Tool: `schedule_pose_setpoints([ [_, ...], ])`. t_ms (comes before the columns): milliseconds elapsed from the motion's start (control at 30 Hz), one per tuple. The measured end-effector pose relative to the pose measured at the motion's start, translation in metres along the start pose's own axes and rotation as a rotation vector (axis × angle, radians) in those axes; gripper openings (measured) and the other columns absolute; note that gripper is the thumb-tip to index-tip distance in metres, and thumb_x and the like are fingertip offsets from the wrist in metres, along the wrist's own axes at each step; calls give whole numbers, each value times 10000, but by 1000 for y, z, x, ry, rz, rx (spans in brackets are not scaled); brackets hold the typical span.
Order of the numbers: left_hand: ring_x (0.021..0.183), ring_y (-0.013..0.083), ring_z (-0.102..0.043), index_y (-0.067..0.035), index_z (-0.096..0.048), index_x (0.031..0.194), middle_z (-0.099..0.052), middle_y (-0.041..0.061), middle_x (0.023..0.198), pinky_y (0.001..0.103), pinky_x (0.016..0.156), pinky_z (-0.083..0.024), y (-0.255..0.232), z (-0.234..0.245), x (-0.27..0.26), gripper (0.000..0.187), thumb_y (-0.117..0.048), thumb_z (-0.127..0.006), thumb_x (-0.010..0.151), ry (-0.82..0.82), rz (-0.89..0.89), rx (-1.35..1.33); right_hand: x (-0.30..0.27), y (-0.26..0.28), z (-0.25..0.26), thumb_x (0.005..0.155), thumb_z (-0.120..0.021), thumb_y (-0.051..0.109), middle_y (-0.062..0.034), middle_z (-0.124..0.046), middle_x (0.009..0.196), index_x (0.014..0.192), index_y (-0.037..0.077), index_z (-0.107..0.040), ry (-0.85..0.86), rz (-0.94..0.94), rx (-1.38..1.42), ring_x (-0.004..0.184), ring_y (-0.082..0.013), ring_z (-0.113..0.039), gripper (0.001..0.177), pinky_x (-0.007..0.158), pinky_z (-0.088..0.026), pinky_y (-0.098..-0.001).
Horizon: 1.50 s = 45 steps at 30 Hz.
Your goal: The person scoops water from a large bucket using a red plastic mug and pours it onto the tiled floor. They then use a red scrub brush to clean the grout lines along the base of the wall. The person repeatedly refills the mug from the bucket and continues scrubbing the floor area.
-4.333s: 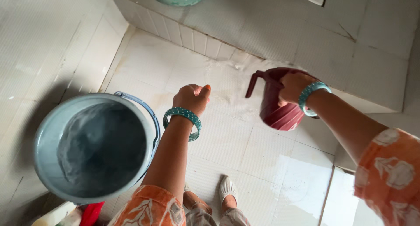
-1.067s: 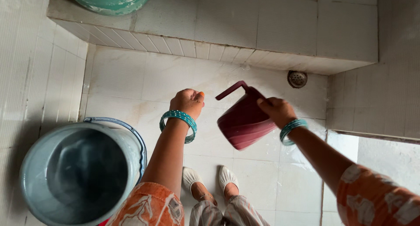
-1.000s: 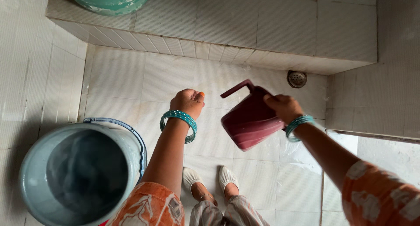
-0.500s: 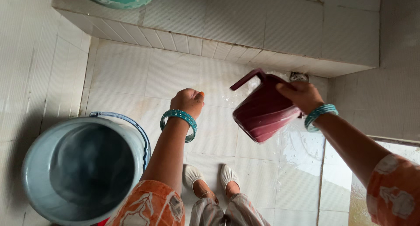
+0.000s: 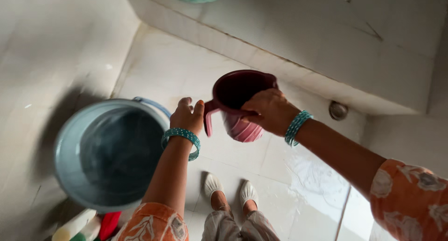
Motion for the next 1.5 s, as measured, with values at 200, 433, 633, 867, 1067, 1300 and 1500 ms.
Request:
schedule_pose_setpoints([
  [200,1266,390,-588,-69,-530,1416,-598,208,1389,459,1060,-486,69,70,7,552,-381,-584,964,-250,-48,-65,73,93,-25,757,-800,259,94,-741,1138,1034,246,-814,133,178,-177,1341,-264,-468,278,1081,-304,-614],
  [433,1285,399,-559,-73,-540,1408,-563,215,1409,473,1073,-462,158,125,-7,537,-371,-590,964,-410,78,-136,140,172,-70,819,-781,192,-45,-717,1121,1057,124,-769,275,424,33,1221,-271,-552,247,1010,-508,-410],
  [633,1316,390,-539,-55,-509,1424,-514,205,1466,472,1084,-465,220,136,-32,577,-384,-596,958,-453,286,-240,173,216,-119,831,-762,183,-44,-720,1128,1083,128,-768,389,551,-22,1218,-267,-557,258,1036,-490,-406],
  [867,1401,350,-451,-93,-498,1437,-421,134,1567,507,1106,-431,268,109,-63,608,-391,-637,925,-504,517,-230,200,234,-174,906,-681,240,-27,-709,1168,1111,126,-747,504,646,-164,1241,-267,-537,244,1059,-462,-420],
  [1067,1541,265,-98,-114,-307,1546,-116,135,1677,491,1212,-187,293,60,-77,854,-401,-733,864,-425,598,-83,204,251,-207,975,-608,340,-53,-682,1210,1195,146,-690,598,710,-414,1232,-271,-551,305,999,-517,-441],
  [1300,1559,252,-68,-170,-217,1596,-71,125,1679,469,1245,-155,310,19,-96,961,-388,-778,847,-394,666,-189,205,286,-249,951,-616,432,-104,-645,1285,1297,154,-615,621,756,-593,1213,-323,-582,444,926,-546,-499],
  [1500,1552,255,-72,-247,-217,1581,-17,107,1688,511,1224,-178,310,10,-110,951,-341,-795,832,-493,603,-170,211,300,-279,962,-633,383,-145,-635,1314,1324,126,-614,628,760,-732,1211,-352,-590,445,951,-528,-522],
])
Point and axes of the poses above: each hand's wrist, its own x-axis towards the middle knuckle, its own z-axis out of the back of the hand, y = z × x, the point moved 3 cm from there along x, towards the middle knuckle
